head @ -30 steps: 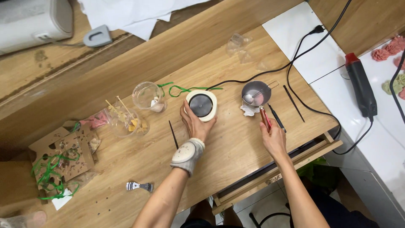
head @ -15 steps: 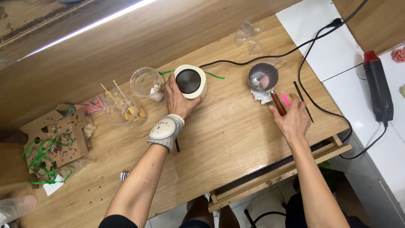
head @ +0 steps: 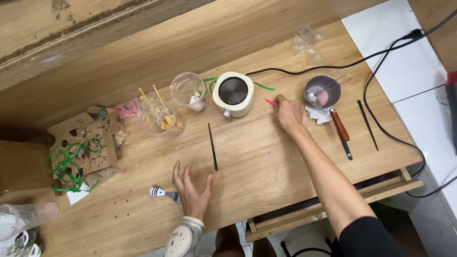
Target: Preparing, arranging, and packaging small triangular wax melts into decorative boxes.
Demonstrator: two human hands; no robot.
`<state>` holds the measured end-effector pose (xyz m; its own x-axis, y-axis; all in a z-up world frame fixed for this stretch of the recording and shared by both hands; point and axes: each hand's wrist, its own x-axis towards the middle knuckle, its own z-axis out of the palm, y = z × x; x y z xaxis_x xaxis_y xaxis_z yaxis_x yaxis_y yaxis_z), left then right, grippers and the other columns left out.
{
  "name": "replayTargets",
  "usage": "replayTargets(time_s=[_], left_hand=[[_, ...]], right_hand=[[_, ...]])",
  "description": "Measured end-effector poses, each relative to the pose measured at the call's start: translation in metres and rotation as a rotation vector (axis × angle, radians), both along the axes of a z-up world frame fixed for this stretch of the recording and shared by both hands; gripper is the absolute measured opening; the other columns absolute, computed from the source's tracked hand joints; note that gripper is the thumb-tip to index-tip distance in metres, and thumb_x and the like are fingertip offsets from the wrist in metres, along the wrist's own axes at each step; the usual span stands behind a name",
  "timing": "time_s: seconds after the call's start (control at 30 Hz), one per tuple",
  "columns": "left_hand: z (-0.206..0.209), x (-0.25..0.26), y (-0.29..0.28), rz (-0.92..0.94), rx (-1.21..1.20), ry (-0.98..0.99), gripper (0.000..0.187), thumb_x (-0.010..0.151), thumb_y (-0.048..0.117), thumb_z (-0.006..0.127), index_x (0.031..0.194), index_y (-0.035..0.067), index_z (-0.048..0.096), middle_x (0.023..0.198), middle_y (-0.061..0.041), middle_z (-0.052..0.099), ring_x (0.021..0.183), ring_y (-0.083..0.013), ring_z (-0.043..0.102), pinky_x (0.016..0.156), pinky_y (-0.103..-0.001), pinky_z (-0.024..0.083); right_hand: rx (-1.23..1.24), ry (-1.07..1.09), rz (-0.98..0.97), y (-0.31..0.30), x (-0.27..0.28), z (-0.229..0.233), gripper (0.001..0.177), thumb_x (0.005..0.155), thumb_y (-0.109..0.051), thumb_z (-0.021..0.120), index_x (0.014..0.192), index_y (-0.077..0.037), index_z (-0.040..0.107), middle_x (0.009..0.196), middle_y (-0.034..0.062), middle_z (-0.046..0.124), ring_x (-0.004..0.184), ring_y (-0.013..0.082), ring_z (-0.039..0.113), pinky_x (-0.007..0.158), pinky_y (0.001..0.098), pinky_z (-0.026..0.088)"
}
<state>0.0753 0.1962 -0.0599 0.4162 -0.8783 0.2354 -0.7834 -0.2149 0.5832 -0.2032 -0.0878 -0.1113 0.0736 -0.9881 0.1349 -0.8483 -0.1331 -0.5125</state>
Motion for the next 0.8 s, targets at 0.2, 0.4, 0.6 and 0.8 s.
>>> replayTargets(time_s=[0.2,0.4,0.6,0.8], left_hand=[[-0.036,0.022,0.046,-0.269,0.108,-0.239,0.089,0.087,0.05,0.066,0.155,0.006,0.028,0.165,-0.019,0.018,0.154,-0.0377,0.017,0.125,-0.059,0.012],[-0.056,0.028,0.05,-0.316,0.197,-0.242,0.095,0.084,0.055,0.067,0.155,0.009,0.025,0.163,-0.02,0.018,0.153,-0.035,0.012,0.122,-0.062,0.002],[-0.048,0.028,0.047,-0.341,0.176,-0.21,0.093,0.082,0.05,0.07,0.153,0.006,0.029,0.162,-0.02,0.022,0.153,-0.0366,0.016,0.123,-0.063,0.002],[-0.043,0.027,0.048,-0.337,0.16,-0.177,0.091,0.081,0.048,0.073,0.15,0.002,0.034,0.159,-0.022,0.028,0.151,-0.0377,0.02,0.122,-0.062,0.005]], right_hand=[[0.014,0.431,0.456,-0.023,0.012,0.005,0.02,0.085,-0.016,0.061,0.103,-0.011,0.068,0.089,0.0195,0.074,0.09,0.0399,0.072,0.079,0.0538,0.054],[0.038,0.464,0.41,-0.012,0.016,0.036,0.019,0.099,-0.019,0.05,0.108,-0.011,0.065,0.089,0.0187,0.074,0.086,0.0394,0.072,0.069,0.0534,0.055],[0.086,0.494,0.483,0.017,0.039,0.025,0.021,0.098,-0.018,0.052,0.11,-0.013,0.067,0.089,0.0188,0.074,0.087,0.037,0.074,0.072,0.0507,0.057],[0.073,0.438,0.482,0.041,0.059,0.013,0.026,0.09,-0.007,0.05,0.11,-0.007,0.067,0.091,0.0194,0.074,0.085,0.0376,0.074,0.074,0.0507,0.057]])
